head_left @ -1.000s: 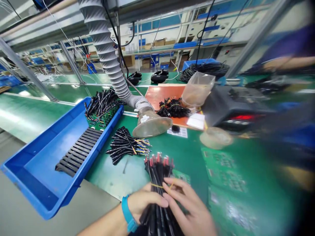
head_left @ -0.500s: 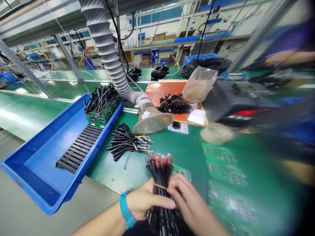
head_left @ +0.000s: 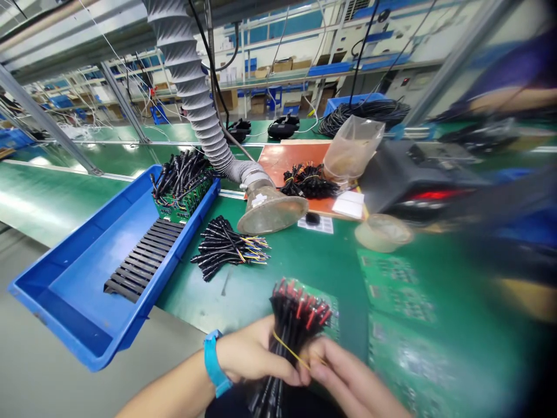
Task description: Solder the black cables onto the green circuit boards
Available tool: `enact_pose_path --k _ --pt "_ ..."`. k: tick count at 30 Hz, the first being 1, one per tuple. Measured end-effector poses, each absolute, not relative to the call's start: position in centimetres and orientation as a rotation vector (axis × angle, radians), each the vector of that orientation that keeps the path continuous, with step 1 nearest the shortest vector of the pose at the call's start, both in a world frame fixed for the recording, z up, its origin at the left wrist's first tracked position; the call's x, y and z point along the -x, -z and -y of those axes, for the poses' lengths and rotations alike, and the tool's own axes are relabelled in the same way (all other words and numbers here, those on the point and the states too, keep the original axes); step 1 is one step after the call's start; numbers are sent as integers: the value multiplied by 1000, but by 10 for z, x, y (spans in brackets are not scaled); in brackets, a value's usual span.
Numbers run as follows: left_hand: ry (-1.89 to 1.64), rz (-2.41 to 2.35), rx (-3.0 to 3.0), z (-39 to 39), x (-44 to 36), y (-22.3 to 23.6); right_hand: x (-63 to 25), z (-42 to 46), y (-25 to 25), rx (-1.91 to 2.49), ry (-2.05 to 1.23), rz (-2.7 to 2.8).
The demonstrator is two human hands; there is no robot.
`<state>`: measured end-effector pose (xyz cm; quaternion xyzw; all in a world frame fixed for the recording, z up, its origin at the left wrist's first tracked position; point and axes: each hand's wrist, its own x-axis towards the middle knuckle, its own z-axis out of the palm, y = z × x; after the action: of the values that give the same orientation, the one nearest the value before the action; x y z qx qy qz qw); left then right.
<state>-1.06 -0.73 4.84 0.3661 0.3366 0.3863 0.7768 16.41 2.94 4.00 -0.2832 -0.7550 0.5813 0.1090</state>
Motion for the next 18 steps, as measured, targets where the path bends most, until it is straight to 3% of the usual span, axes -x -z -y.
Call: enact_pose_path --k 6,10,13,18 --pt "-790 -897 -847 7 24 -45 -189 -49 -46 905 -1669 2254" --pt "-749 -843 -1019 6 26 -49 -210 -63 -74 806 -1509 2555" --pt "-655 -869 -1281 8 15 -52 -201 -68 -101 905 -1508 2462" --pt "-335 -1545 -1622 20 -14 -51 -161 -85 -100 1095 -1587 2157"
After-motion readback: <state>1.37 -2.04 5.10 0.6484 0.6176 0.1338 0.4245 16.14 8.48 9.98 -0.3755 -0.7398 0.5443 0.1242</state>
